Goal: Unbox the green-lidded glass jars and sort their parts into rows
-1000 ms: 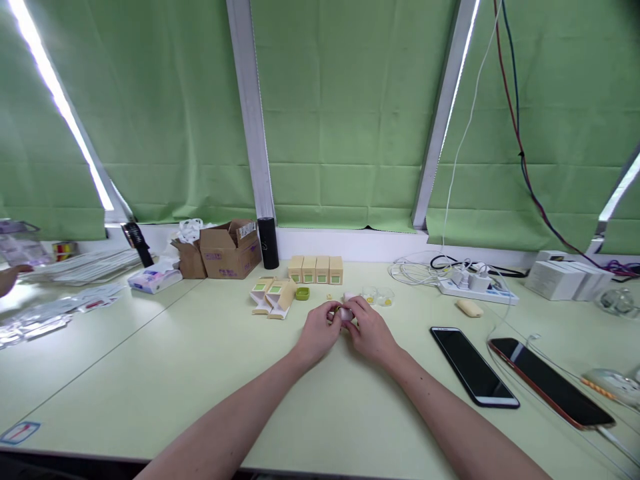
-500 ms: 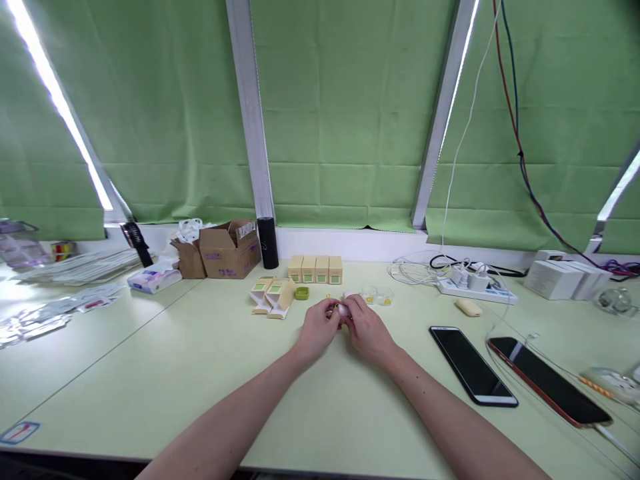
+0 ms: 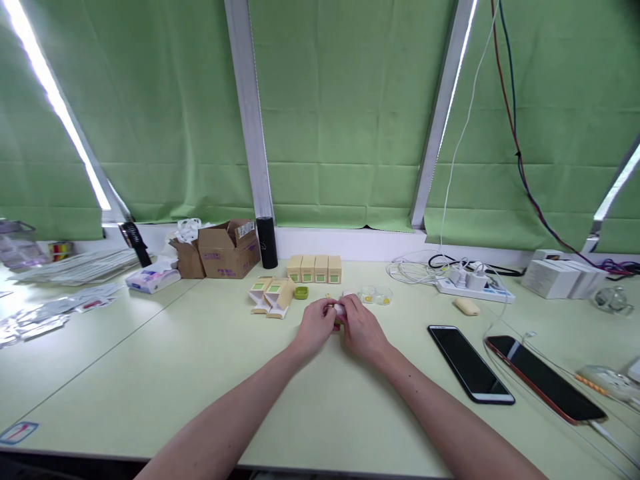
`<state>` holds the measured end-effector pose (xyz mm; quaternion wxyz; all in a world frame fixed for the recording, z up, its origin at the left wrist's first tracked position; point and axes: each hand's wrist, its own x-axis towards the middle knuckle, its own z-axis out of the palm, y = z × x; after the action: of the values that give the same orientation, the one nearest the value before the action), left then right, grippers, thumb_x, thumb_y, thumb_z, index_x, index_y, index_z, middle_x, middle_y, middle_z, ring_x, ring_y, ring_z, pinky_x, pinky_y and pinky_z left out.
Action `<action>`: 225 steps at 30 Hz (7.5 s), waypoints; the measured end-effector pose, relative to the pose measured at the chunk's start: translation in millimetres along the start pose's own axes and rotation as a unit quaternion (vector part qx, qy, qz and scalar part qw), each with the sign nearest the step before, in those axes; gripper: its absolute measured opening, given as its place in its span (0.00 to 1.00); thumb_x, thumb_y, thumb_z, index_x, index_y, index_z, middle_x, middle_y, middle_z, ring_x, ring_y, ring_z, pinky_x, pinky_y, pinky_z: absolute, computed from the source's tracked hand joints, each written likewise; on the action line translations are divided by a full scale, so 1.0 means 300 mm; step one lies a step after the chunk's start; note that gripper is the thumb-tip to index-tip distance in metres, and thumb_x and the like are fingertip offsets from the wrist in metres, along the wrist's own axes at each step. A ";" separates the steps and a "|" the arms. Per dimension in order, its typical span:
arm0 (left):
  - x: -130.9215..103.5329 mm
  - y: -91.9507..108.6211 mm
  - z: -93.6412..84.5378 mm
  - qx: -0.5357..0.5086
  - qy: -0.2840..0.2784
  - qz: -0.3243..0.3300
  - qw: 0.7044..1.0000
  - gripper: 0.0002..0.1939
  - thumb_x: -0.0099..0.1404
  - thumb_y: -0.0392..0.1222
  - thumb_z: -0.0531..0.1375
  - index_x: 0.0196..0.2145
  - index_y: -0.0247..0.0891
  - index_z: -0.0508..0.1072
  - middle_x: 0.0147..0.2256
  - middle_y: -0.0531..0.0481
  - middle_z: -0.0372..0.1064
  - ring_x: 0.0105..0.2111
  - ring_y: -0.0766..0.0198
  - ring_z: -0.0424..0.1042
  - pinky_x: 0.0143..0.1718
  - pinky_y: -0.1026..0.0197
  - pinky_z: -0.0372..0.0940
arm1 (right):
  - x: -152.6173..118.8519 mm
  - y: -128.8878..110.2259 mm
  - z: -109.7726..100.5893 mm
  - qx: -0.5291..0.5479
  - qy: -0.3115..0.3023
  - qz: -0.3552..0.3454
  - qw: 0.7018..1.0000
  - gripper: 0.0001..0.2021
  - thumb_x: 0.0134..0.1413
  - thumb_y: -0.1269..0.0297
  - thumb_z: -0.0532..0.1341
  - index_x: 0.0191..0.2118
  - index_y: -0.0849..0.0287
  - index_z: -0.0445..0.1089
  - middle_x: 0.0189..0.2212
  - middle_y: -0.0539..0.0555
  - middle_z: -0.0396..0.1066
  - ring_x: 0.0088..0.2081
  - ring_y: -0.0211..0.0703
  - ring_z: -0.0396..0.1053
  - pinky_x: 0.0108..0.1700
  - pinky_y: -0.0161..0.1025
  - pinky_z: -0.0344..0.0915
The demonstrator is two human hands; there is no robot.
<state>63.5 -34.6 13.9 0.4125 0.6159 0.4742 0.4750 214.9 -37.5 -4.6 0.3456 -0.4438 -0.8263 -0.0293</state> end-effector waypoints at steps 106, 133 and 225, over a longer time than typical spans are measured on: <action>-0.027 0.022 0.005 0.044 0.032 0.073 0.996 0.10 0.68 0.42 0.58 0.45 0.40 0.74 0.28 0.51 0.77 0.30 0.58 0.80 0.34 0.59 0.72 | 0.017 0.010 -0.036 -0.084 0.064 -0.088 0.991 0.16 0.60 0.77 0.54 0.53 0.62 0.65 0.45 0.63 0.70 0.41 0.51 0.71 0.33 0.41 0.68; -0.005 -0.032 -0.013 0.066 -0.007 0.130 0.989 0.19 0.64 0.48 0.66 0.50 0.39 0.76 0.49 0.41 0.76 0.47 0.53 0.75 0.51 0.50 0.70 | 0.027 0.035 -0.001 0.458 0.104 0.199 0.860 0.22 0.56 0.43 0.66 0.45 0.57 0.76 0.40 0.57 0.79 0.39 0.48 0.74 0.41 0.44 0.72; 0.097 -0.140 -0.023 -0.220 0.067 0.013 0.973 0.28 0.54 0.49 0.74 0.48 0.38 0.71 0.48 0.41 0.78 0.52 0.52 0.77 0.58 0.51 0.65 | 0.217 0.389 -0.169 -0.150 -0.265 0.209 0.929 0.32 0.55 0.52 0.68 0.65 0.43 0.64 0.61 0.58 0.68 0.67 0.64 0.54 0.55 0.55 0.67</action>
<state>51.5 3.0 -19.1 0.4991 0.4833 0.3762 0.6131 306.6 61.5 42.7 0.0419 -0.6447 -0.7623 0.0383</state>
